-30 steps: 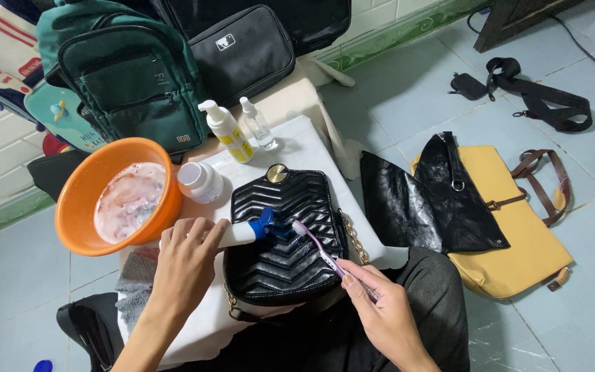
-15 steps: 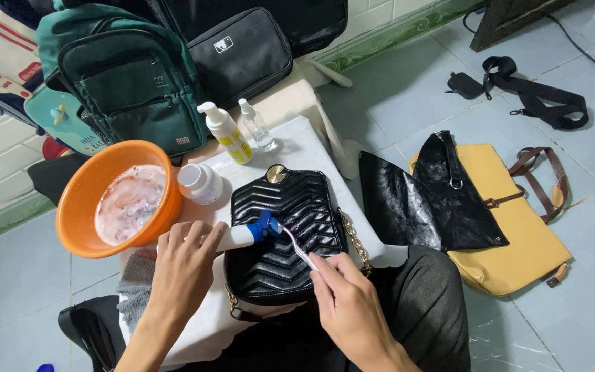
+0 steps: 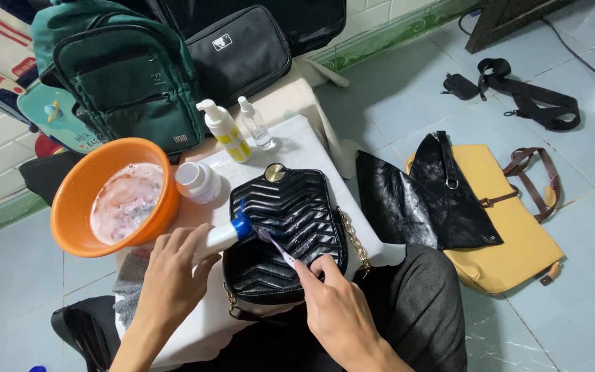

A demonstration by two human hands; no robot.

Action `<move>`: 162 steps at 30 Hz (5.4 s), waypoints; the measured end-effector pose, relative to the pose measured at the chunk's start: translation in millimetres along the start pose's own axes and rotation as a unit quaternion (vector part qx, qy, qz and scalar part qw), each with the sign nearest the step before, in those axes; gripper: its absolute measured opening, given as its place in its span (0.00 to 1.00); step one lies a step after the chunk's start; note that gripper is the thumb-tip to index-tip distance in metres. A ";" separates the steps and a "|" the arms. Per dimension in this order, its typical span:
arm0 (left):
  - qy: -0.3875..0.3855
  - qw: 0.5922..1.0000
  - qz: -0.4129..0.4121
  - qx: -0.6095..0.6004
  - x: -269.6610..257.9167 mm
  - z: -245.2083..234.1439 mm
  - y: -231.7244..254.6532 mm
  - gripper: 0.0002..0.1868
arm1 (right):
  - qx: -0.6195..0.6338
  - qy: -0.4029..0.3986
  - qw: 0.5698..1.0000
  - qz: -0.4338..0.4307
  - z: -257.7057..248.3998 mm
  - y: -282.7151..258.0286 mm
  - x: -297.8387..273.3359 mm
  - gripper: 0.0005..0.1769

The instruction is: Cleaning a black quilted leather handbag using specialized cleaning solutions, a toothbrush for scrubbing, and a microfiber cloth for wiping.

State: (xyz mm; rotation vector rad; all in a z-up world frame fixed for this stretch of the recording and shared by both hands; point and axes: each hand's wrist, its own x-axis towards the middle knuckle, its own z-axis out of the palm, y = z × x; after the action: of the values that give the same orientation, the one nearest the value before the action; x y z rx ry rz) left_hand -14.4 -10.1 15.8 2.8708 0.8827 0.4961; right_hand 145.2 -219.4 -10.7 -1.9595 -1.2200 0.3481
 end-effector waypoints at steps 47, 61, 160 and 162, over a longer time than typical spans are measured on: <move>0.170 0.963 0.128 -0.163 201.9 61.6 101.4 0.42 | 0.005 0.098 0.994 0.053 -14.1 81.8 -39.3 0.19; 0.243 0.956 0.040 -0.158 240.0 123.7 95.6 0.43 | 0.044 0.186 0.982 -0.012 36.6 136.3 -46.2 0.22; -0.003 0.731 -0.410 -0.546 -10.8 53.8 7.7 0.15 | -0.161 -0.147 0.975 -0.040 -13.8 -24.2 73.5 0.16; -0.002 0.728 -0.412 -0.547 -10.6 51.8 8.8 0.15 | -0.258 -0.115 0.959 -0.016 -15.8 4.5 85.5 0.16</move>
State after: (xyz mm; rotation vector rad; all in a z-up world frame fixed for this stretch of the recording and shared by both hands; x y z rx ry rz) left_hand -0.6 -23.2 -34.3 1.2434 1.1745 0.5877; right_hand 200.1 -155.3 10.4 -2.3841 -1.6141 0.2618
